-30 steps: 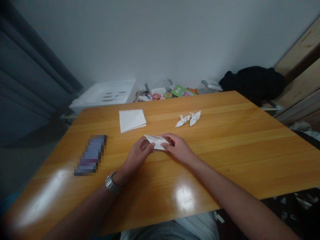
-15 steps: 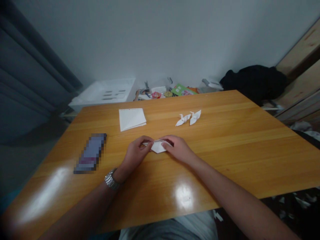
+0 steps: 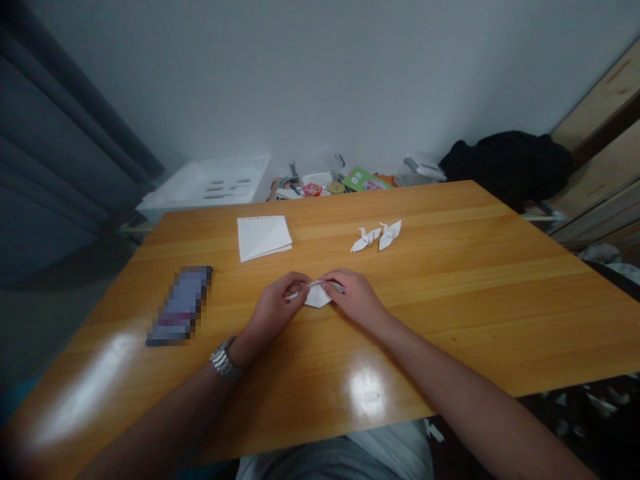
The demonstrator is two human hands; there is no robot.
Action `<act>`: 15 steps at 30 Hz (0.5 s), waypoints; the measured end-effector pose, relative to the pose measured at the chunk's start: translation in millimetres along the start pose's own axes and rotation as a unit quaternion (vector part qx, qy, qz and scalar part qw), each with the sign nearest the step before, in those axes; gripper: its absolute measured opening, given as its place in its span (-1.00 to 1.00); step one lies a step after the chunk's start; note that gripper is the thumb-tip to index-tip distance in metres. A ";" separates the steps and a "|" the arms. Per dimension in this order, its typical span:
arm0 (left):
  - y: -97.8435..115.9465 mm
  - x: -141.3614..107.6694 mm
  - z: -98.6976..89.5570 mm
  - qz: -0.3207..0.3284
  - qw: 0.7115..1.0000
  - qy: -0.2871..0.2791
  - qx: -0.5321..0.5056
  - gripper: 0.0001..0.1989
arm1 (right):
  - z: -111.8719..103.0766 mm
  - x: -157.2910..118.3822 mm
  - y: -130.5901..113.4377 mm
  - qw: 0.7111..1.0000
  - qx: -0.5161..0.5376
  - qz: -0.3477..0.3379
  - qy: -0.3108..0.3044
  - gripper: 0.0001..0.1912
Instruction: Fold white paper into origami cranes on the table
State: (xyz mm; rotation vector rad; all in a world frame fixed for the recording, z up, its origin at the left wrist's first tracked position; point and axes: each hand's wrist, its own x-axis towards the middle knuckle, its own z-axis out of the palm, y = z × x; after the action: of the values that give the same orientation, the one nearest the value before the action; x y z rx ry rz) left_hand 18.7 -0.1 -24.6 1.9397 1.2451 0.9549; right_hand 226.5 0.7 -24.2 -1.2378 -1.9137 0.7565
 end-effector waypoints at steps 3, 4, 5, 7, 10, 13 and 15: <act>-3.1 0.3 0.3 0.013 1.000 -0.018 0.004 -0.87 | 1.1 0.1 0.7 1.000 -0.007 -0.004 -0.006 -0.83; -4.1 0.5 0.4 0.016 1.000 -0.018 0.006 -0.87 | 1.2 0.2 1.1 1.000 -0.005 -0.002 -0.007 -0.83; -4.8 0.5 0.5 0.019 1.000 -0.015 0.009 -0.87 | 1.1 0.2 1.5 1.000 -0.002 0.000 -0.007 -0.83; -5.6 0.5 0.6 0.024 1.000 -0.005 0.011 -0.87 | 0.3 0.3 1.8 1.000 0.005 0.004 -0.008 -0.82; -5.1 0.3 0.6 0.032 0.999 0.006 0.005 -0.87 | -1.7 0.4 0.9 1.000 0.019 0.005 -0.011 -0.82; -3.6 0.2 0.3 0.036 0.999 0.014 -0.001 -0.85 | -3.2 0.4 -0.2 0.999 0.033 0.010 -0.012 -0.82; -2.2 0.3 0.0 0.035 0.999 0.018 -0.001 -0.85 | -3.7 0.3 -0.5 0.999 0.040 0.012 -0.010 -0.82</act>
State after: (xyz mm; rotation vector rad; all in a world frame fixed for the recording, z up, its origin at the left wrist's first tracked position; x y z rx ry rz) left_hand 17.7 0.9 -26.3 1.9839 1.2023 1.0316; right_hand 229.2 1.1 -21.6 -1.2092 -1.8695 0.8531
